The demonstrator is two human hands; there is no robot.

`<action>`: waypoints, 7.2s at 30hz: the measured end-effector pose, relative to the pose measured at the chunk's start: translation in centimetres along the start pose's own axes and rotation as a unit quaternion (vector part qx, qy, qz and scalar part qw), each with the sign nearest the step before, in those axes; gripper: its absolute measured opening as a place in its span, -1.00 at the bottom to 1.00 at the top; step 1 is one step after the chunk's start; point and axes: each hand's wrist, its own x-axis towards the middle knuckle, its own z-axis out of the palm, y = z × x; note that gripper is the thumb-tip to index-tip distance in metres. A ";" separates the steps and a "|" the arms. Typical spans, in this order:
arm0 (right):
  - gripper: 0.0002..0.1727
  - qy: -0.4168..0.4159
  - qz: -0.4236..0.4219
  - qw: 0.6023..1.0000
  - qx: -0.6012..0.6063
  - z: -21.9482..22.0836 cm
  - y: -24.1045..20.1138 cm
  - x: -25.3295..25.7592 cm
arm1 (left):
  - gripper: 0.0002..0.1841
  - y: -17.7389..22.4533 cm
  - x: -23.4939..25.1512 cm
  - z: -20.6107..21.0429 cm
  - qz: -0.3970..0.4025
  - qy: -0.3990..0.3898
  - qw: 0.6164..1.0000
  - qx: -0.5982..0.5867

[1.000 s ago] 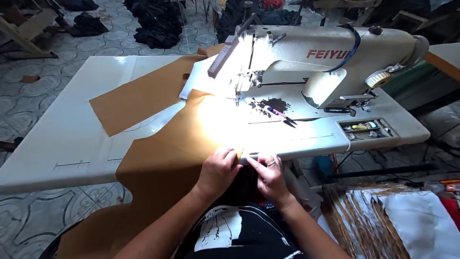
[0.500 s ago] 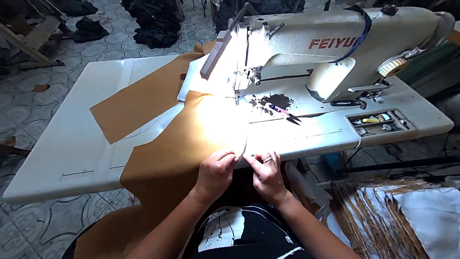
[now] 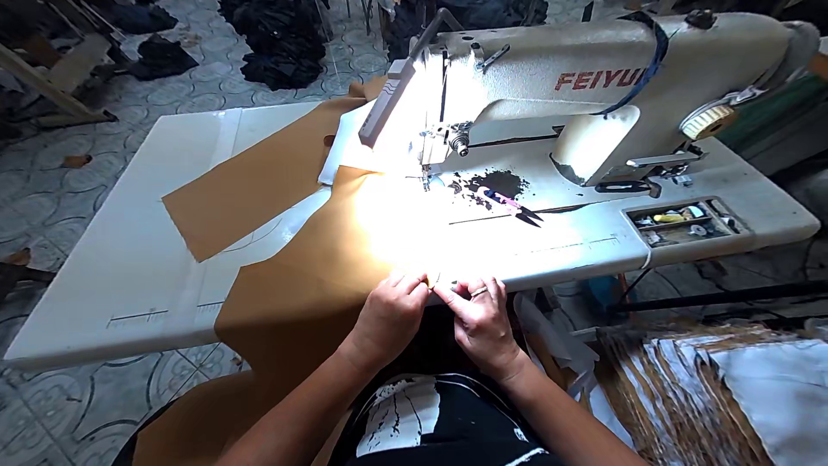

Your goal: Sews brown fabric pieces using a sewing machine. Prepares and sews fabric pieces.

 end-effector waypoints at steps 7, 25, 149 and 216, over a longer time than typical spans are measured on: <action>-0.54 -0.003 0.008 1.000 0.018 -0.2 0.3 0.2 | -0.80 -0.3 0.3 0.0 0.008 -0.018 1.000 -0.020; -0.51 -0.042 -0.021 0.998 -0.040 -1.6 1.8 2.4 | -0.55 -3.2 2.8 1.1 -0.067 -0.084 0.994 -0.002; -0.24 -0.208 0.633 0.731 -0.149 -7.5 11.4 -20.6 | -0.56 -4.5 3.0 0.6 -0.115 -0.105 0.979 -0.133; -0.35 -0.105 0.257 0.898 0.342 -10.9 4.4 0.1 | -0.62 6.4 5.7 2.2 -0.121 -0.233 0.916 -0.303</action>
